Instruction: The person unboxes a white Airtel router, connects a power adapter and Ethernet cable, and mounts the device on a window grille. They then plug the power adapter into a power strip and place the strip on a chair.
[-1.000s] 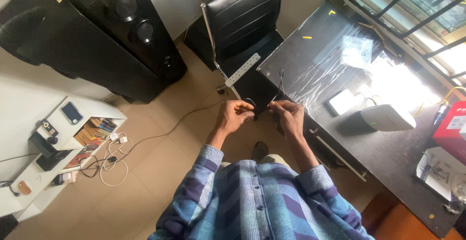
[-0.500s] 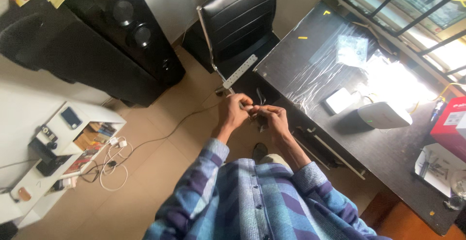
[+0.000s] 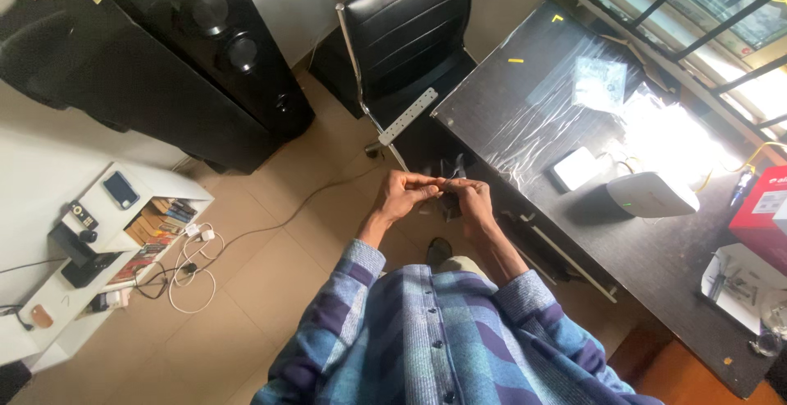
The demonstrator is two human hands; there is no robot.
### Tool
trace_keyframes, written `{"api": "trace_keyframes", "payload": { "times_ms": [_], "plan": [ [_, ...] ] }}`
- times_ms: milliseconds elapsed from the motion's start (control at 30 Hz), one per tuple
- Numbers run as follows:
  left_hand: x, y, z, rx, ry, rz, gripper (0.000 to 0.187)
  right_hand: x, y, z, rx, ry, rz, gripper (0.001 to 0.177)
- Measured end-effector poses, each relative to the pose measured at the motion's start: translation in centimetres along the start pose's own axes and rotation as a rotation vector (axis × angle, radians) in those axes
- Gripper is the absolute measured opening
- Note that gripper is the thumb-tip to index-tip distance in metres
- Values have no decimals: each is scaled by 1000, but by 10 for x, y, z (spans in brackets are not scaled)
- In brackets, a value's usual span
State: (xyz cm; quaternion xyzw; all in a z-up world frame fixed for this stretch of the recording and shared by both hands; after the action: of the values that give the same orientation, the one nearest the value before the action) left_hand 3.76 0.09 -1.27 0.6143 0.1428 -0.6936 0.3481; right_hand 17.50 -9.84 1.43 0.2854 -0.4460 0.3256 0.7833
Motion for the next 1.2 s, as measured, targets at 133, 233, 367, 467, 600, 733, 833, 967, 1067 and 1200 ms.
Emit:
{"api": "trace_keyframes", "payload": {
  "times_ms": [133,233,367,467,600,733,833,967,1067,1200],
  "plan": [
    [-13,-5,2,7,25,-317,26,3,2,1,21,-89,42,13],
    [-15,-5,0,-41,30,-520,32,3,0,2,4,-126,61,13],
    [4,-16,-6,-62,8,-674,57,8,-12,0,-96,-77,78,16],
    [30,-35,-5,7,16,-253,56,16,-23,-6,-153,-138,89,16],
    [60,-75,9,-42,-153,-27,52,12,-50,-13,-320,-73,-100,18],
    [58,-124,39,-187,-234,-25,48,15,-91,-20,-459,-101,-105,14],
    [53,-131,46,-203,-265,-120,44,9,-93,-22,-450,-144,-106,16],
    [45,-116,36,-260,-28,-252,44,1,-67,-12,-310,4,230,26],
    [41,-93,19,-187,65,-350,41,10,-33,-6,-33,-117,401,28],
    [40,-59,5,-84,38,-552,41,3,10,2,356,-97,457,40]
  ]
}}
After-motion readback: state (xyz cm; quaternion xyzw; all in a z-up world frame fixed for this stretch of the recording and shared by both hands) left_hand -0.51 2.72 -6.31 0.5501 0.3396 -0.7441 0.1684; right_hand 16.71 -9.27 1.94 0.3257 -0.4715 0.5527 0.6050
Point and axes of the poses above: each hand's wrist, its own z-axis away from the middle knuckle, its own y-axis out of the palm, x = y × z, the point moved 4 cm from there along -z, towards the middle knuckle, and after that the axes turned 4 degrees about -y, right-handed, at the moved point
